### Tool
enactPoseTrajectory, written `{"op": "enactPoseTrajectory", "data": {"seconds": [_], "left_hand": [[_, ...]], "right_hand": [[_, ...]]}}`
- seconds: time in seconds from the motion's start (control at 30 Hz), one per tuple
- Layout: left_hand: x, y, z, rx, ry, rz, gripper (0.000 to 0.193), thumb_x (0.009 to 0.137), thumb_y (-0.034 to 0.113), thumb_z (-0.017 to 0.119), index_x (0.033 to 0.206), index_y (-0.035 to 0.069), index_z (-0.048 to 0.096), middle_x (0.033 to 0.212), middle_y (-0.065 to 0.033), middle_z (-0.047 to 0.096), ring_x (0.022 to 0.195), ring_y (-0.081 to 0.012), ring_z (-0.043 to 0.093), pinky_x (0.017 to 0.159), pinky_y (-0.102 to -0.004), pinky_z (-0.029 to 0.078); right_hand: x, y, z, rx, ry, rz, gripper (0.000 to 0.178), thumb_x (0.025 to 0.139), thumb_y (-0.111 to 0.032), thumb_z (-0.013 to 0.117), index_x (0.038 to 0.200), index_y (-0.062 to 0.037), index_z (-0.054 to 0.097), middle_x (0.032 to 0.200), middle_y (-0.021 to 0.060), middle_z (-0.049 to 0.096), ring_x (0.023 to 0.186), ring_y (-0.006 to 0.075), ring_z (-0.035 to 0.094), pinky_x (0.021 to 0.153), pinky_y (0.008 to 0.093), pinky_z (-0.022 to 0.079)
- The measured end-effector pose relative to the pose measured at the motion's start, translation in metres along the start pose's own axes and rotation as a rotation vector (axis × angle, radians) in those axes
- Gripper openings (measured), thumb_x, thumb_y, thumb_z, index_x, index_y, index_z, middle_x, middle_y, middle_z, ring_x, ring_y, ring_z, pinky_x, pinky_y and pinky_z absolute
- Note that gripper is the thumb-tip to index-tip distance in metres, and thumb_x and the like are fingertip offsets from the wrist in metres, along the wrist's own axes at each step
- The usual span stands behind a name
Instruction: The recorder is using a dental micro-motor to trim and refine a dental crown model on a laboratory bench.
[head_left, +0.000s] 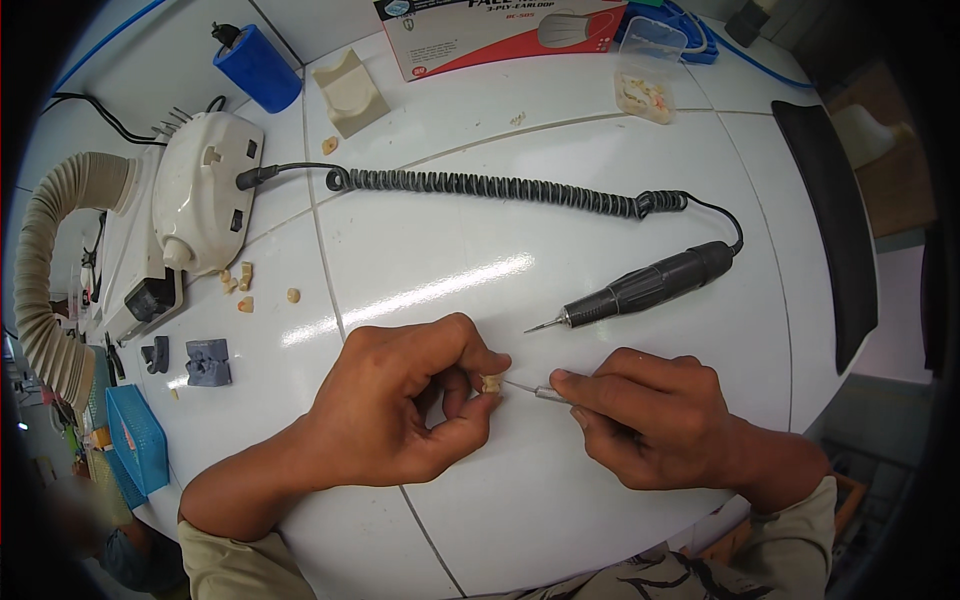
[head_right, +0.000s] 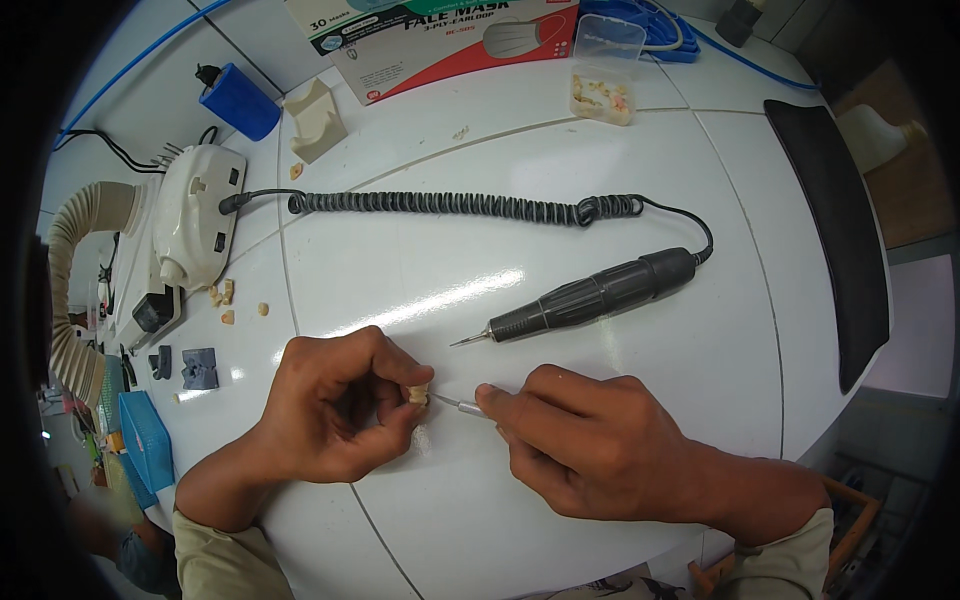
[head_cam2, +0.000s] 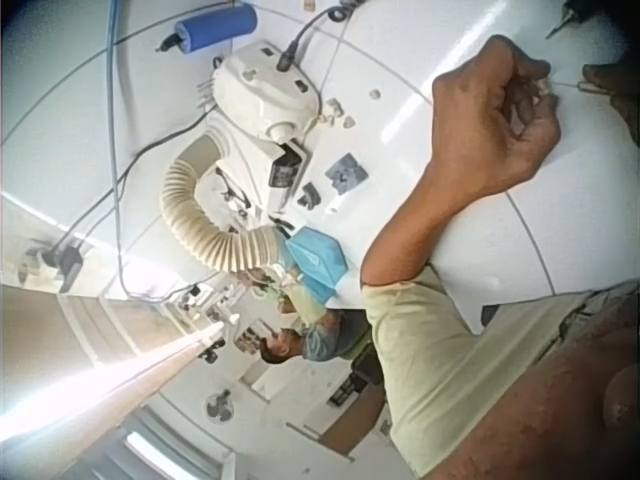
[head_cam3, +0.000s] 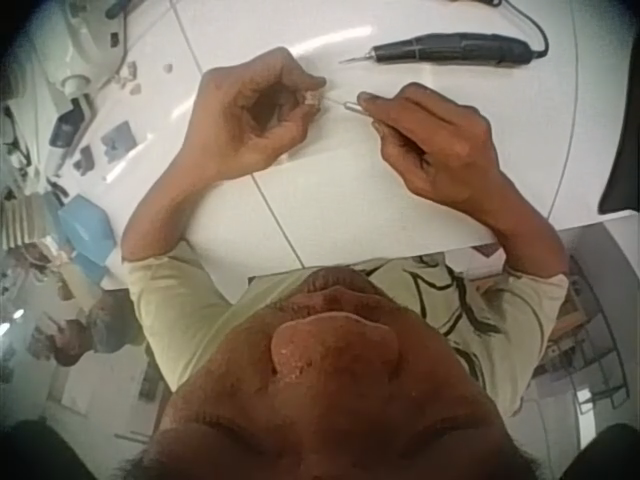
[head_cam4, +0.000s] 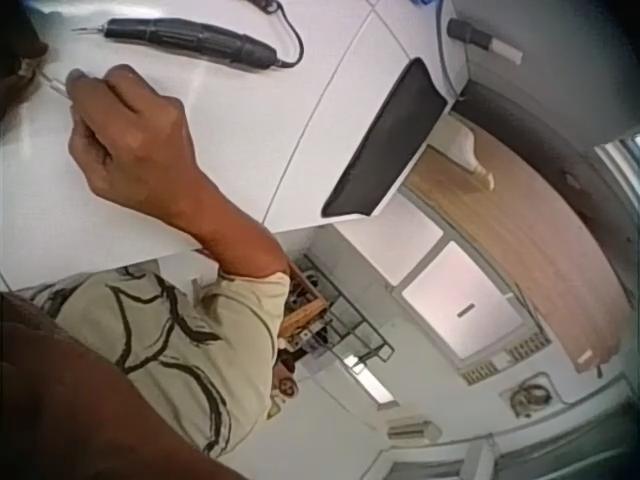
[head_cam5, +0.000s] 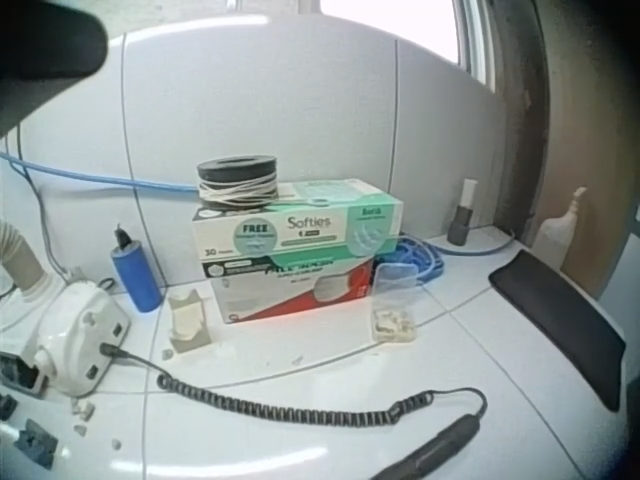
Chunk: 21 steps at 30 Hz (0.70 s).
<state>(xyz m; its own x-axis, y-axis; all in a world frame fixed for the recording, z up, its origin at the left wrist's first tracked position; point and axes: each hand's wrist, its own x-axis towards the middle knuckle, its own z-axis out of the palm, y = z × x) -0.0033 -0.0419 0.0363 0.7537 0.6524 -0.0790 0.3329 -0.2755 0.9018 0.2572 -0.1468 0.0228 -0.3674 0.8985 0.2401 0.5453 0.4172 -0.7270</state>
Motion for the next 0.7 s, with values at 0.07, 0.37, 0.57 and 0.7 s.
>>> {"op": "enactPoseTrajectory", "data": {"seconds": [0.07, 0.37, 0.57, 0.7], "left_hand": [[0.0008, 0.0005, -0.0003, -0.001, -0.006, -0.021, 0.018, 0.086, -0.001, 0.081, 0.103, -0.001, 0.075, 0.071, -0.0008, 0.071, 0.059, -0.0041, 0.063, 0.054, -0.0215, 0.044], [-0.0012, -0.0006, -0.0002, -0.015, 0.002, -0.023, 0.019, 0.086, 0.000, 0.082, 0.105, -0.001, 0.075, 0.072, -0.0006, 0.071, 0.060, -0.0032, 0.063, 0.052, -0.0211, 0.043], [-0.0007, 0.0003, -0.0007, 0.012, -0.021, -0.023, 0.019, 0.086, -0.001, 0.081, 0.104, -0.001, 0.075, 0.072, -0.0004, 0.072, 0.060, -0.0036, 0.063, 0.052, -0.0214, 0.043], [-0.0007, 0.0002, -0.0011, 0.008, -0.021, -0.024, 0.019, 0.086, -0.001, 0.081, 0.104, -0.001, 0.075, 0.072, -0.0009, 0.071, 0.060, -0.0040, 0.063, 0.053, -0.0217, 0.043]], "right_hand": [[-0.0006, 0.0007, -0.0004, -0.004, -0.005, 0.005, 0.042, 0.084, 0.008, 0.078, 0.126, 0.0056, 0.075, 0.087, 0.0069, 0.063, 0.058, 0.0134, 0.060, 0.048, 0.0289, 0.051], [-0.0006, -0.0002, 0.0016, -0.003, -0.002, 0.013, 0.043, 0.083, 0.008, 0.079, 0.125, 0.0046, 0.076, 0.086, 0.0063, 0.063, 0.058, 0.0136, 0.060, 0.048, 0.0289, 0.051], [-0.0005, 0.0007, 0.0040, -0.005, 0.032, -0.019, 0.043, 0.083, 0.008, 0.079, 0.125, 0.0044, 0.076, 0.086, 0.0059, 0.062, 0.057, 0.0137, 0.059, 0.048, 0.0290, 0.051], [0.0000, 0.0000, 0.0004, -0.012, -0.002, -0.001, 0.042, 0.083, 0.008, 0.079, 0.125, 0.0043, 0.075, 0.086, 0.0058, 0.062, 0.057, 0.0136, 0.059, 0.048, 0.0290, 0.051]]}}
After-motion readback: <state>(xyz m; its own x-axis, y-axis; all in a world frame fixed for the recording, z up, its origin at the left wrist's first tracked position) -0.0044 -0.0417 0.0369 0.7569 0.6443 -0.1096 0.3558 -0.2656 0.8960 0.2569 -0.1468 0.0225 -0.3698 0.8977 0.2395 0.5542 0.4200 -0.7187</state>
